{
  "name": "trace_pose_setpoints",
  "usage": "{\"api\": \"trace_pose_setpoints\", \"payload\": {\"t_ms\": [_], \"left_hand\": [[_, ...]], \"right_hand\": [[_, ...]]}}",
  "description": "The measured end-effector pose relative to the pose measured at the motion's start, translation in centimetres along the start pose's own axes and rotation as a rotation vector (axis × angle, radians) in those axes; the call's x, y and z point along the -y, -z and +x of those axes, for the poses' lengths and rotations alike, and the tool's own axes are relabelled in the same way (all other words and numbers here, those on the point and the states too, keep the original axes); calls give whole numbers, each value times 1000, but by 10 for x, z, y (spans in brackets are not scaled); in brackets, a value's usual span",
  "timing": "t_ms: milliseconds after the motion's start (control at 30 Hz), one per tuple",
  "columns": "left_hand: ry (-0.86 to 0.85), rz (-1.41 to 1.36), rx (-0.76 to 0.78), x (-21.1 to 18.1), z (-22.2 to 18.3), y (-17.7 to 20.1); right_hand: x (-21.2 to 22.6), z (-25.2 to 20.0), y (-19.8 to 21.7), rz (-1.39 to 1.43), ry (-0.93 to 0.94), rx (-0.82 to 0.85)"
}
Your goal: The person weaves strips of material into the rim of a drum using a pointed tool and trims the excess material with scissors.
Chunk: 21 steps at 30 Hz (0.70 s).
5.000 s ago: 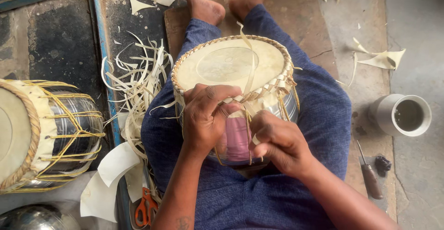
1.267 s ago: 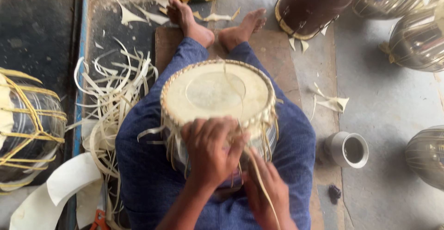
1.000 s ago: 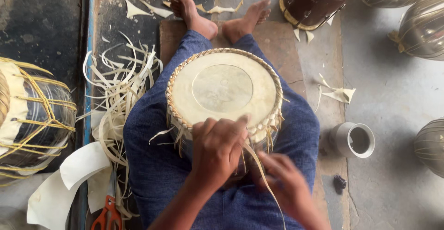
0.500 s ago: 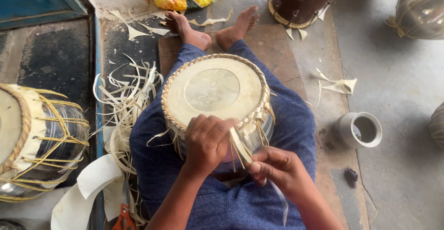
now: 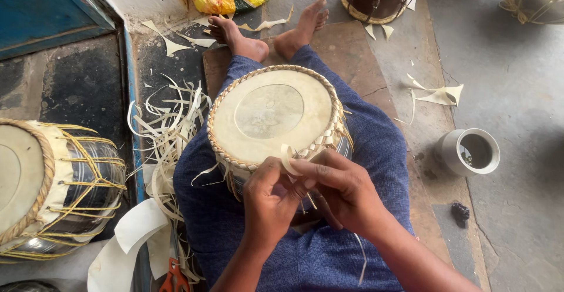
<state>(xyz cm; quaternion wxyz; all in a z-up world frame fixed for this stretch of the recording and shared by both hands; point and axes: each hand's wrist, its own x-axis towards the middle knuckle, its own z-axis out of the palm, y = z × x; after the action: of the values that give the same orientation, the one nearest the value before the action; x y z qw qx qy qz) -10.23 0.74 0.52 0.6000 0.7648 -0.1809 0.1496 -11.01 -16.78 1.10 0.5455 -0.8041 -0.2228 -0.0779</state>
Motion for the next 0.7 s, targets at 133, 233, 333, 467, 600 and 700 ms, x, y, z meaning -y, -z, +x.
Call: {"api": "trace_pose_setpoints", "payload": {"t_ms": [133,233,333,467,600,700], "left_hand": [[134,17,48,1,2,1],[-161,359,4,12,2,2],[-143,489,-90,29,18,6],[-274,387,-111,33,23,12],[-201,357,-137,36,21,8],[-166,356,-161,39,20,5]], "right_hand": [[-2,2,4,-74,91,28],[-8,4,7,-53,40,61],[-19,6,10,-95,-39,-70],[-33,-1,18,336,-261,-147],[-45,-10,22,363,-274,-185],[-46,-12,21,367,-282,-211]]}}
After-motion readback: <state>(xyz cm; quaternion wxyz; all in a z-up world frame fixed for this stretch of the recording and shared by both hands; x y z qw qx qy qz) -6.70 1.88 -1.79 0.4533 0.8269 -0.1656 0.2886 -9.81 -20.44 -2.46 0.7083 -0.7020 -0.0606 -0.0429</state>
